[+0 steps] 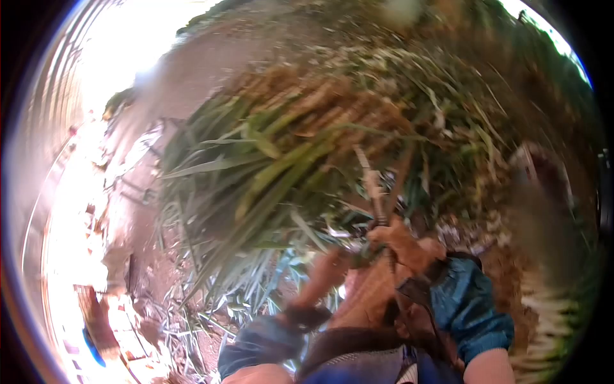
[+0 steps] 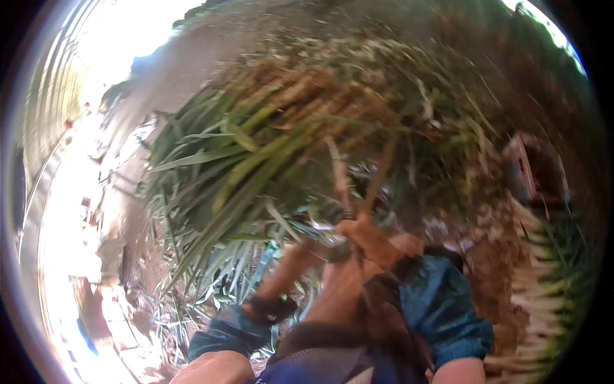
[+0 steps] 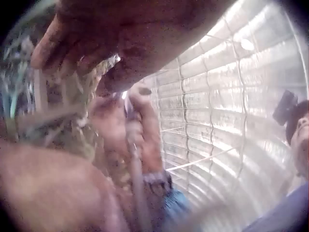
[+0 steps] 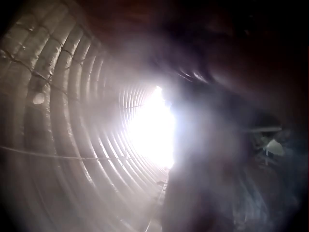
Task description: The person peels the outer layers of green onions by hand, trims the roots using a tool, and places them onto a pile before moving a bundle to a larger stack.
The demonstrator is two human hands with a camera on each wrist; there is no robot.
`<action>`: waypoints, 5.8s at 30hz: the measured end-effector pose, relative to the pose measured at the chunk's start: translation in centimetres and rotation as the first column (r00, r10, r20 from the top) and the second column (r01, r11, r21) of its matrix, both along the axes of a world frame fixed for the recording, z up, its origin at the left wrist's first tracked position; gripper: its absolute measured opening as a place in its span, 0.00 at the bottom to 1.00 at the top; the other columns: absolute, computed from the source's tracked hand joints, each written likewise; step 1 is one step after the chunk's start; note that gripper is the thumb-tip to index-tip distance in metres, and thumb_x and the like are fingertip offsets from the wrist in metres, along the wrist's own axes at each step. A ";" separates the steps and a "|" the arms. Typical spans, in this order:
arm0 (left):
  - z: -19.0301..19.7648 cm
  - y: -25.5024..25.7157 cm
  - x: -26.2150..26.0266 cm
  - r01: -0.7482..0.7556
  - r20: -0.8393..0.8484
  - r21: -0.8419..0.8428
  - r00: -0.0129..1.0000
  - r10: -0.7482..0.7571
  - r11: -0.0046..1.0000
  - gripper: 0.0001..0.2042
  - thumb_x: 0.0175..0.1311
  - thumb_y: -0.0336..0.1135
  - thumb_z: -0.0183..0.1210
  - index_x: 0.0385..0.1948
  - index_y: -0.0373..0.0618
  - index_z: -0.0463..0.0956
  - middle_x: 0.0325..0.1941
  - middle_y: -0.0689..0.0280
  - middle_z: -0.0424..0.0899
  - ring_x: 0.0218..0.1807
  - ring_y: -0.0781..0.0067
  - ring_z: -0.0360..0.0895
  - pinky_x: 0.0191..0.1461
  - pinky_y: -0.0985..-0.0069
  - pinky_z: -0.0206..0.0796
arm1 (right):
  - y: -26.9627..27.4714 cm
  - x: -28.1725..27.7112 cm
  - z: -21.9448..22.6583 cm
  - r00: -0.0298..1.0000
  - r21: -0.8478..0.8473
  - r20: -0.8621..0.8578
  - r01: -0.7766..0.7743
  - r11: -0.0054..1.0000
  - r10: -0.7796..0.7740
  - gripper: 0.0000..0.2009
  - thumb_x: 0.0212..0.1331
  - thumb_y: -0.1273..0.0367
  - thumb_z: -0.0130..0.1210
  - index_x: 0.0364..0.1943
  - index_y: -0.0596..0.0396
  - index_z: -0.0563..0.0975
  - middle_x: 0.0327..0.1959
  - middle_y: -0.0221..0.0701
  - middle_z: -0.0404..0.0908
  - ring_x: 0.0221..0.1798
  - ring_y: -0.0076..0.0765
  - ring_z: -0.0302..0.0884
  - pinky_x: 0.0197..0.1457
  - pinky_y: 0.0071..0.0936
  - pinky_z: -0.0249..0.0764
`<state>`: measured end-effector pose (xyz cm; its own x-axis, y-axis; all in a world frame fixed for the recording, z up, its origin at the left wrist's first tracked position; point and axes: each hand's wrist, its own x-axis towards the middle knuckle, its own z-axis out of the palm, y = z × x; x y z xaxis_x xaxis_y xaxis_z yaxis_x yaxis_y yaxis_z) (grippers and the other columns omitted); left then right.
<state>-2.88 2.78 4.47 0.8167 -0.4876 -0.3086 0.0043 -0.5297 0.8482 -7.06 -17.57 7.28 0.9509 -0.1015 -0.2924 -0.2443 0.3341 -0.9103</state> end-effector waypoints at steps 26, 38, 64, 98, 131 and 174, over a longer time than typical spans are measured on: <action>-1.7 -8.5 24.2 -0.070 0.656 0.651 0.552 -0.514 0.756 0.09 0.48 0.29 0.59 0.31 0.39 0.73 0.28 0.59 0.78 0.29 0.64 0.79 0.27 0.73 0.69 | -1.0 4.2 -2.8 0.998 -0.523 -0.034 -0.066 0.850 0.057 0.34 0.41 0.67 0.61 0.57 0.58 0.61 0.43 0.49 0.74 0.49 0.51 0.72 0.51 0.37 0.66; -3.8 -4.2 14.0 -0.235 -0.521 -0.424 0.854 -0.023 0.875 0.14 0.65 0.41 0.48 0.37 0.38 0.76 0.33 0.65 0.80 0.33 0.79 0.76 0.35 0.81 0.68 | 1.2 -3.4 1.3 0.947 -0.667 -0.227 -0.321 0.673 0.227 0.29 0.45 0.62 0.60 0.47 0.64 0.62 0.27 0.57 0.74 0.33 0.62 0.75 0.38 0.47 0.70; -14.3 -9.1 12.9 0.010 0.263 -0.044 0.965 0.002 0.999 0.16 0.55 0.38 0.55 0.42 0.41 0.67 0.31 0.58 0.79 0.32 0.63 0.77 0.30 0.72 0.67 | -0.2 1.3 -0.6 0.973 -0.777 -0.212 -0.224 0.589 0.090 0.25 0.44 0.64 0.58 0.44 0.64 0.63 0.29 0.57 0.75 0.37 0.62 0.74 0.41 0.47 0.70; -2.7 0.0 3.9 -0.164 -0.374 -0.166 0.923 0.092 0.972 0.16 0.47 0.26 0.53 0.42 0.40 0.69 0.21 0.67 0.72 0.17 0.79 0.68 0.17 0.82 0.59 | 0.6 10.5 -3.5 0.995 -0.916 -0.067 -0.032 0.401 -0.074 0.20 0.43 0.67 0.54 0.37 0.68 0.62 0.23 0.54 0.76 0.29 0.57 0.78 0.33 0.44 0.74; -7.3 -2.5 18.4 -0.208 0.459 0.349 0.888 0.027 0.914 0.21 0.36 0.43 0.67 0.29 0.36 0.78 0.32 0.49 0.80 0.37 0.49 0.78 0.42 0.62 0.69 | 5.1 -0.5 0.0 0.956 -0.740 -0.196 -0.290 0.607 0.218 0.23 0.45 0.65 0.56 0.41 0.65 0.61 0.23 0.56 0.75 0.31 0.63 0.75 0.36 0.50 0.71; -1.1 4.6 0.8 -0.192 -0.308 0.040 0.931 0.194 0.981 0.11 0.49 0.33 0.56 0.32 0.35 0.77 0.20 0.69 0.74 0.24 0.82 0.67 0.26 0.77 0.60 | 2.0 9.5 -5.3 0.997 -0.950 -0.039 -0.014 0.311 -0.074 0.19 0.46 0.70 0.48 0.40 0.75 0.64 0.22 0.50 0.78 0.26 0.52 0.80 0.30 0.39 0.76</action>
